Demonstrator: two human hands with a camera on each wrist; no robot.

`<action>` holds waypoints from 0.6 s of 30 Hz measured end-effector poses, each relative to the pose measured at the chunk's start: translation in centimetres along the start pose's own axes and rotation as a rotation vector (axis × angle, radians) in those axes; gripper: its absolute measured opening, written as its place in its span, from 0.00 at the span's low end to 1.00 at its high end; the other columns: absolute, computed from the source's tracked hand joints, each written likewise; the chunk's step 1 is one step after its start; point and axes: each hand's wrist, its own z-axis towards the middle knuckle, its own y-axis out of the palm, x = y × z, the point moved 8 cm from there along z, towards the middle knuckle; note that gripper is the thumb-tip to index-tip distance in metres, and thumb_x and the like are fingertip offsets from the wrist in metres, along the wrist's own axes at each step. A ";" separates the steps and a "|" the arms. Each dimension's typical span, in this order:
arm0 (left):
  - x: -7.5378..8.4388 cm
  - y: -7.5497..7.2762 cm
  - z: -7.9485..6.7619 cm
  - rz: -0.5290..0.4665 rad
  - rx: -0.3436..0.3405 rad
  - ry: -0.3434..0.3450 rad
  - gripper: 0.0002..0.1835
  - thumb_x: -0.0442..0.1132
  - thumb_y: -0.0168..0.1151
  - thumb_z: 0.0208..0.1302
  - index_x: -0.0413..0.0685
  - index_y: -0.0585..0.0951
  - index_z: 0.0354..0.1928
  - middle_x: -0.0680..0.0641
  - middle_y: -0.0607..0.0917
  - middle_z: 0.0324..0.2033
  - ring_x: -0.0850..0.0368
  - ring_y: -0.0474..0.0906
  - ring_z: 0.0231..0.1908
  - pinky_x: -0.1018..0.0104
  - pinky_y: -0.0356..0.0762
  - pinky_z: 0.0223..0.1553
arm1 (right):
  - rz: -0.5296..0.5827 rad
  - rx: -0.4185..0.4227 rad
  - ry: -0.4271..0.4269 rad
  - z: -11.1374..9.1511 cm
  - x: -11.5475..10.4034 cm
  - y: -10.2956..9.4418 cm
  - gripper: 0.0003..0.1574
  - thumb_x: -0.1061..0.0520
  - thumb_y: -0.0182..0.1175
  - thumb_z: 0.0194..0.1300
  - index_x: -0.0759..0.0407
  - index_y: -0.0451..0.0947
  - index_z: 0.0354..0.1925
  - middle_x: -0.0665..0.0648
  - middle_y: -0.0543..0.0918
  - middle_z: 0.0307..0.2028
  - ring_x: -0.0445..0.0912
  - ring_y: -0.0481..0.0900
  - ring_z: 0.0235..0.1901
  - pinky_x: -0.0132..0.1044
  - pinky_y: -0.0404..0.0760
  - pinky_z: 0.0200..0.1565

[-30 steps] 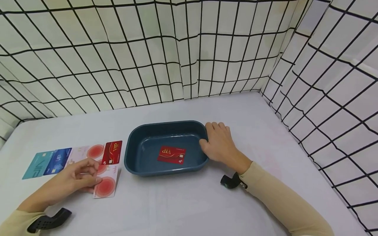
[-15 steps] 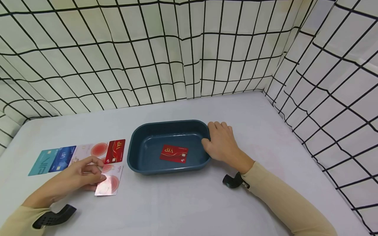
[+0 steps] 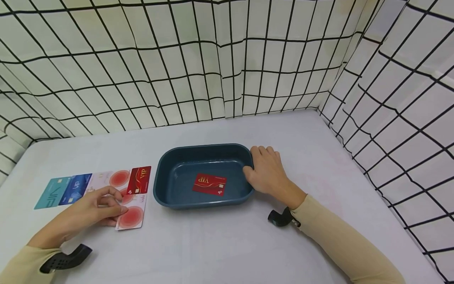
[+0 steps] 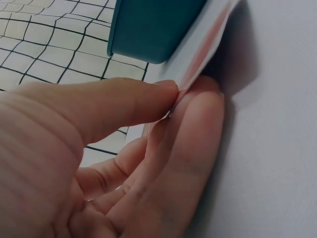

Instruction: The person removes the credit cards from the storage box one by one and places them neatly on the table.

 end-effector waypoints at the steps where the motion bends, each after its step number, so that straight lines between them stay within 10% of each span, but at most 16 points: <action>1: 0.0 0.0 0.0 0.004 0.001 -0.001 0.34 0.49 0.73 0.65 0.37 0.67 0.60 0.44 0.85 0.39 0.55 0.88 0.36 0.67 0.89 0.40 | 0.000 0.001 -0.001 0.0 0.0 0.0 0.12 0.53 0.49 0.61 0.59 0.71 0.38 0.57 0.73 0.31 0.53 0.65 0.34 0.41 0.58 0.37; 18: 0.1 0.1 -0.1 0.045 0.006 0.004 0.28 0.51 0.72 0.65 0.38 0.71 0.52 0.47 0.85 0.29 0.54 0.86 0.29 0.67 0.88 0.34 | 0.001 0.004 0.004 0.0 0.0 0.0 0.11 0.53 0.49 0.60 0.58 0.70 0.37 0.57 0.71 0.29 0.53 0.64 0.33 0.41 0.57 0.36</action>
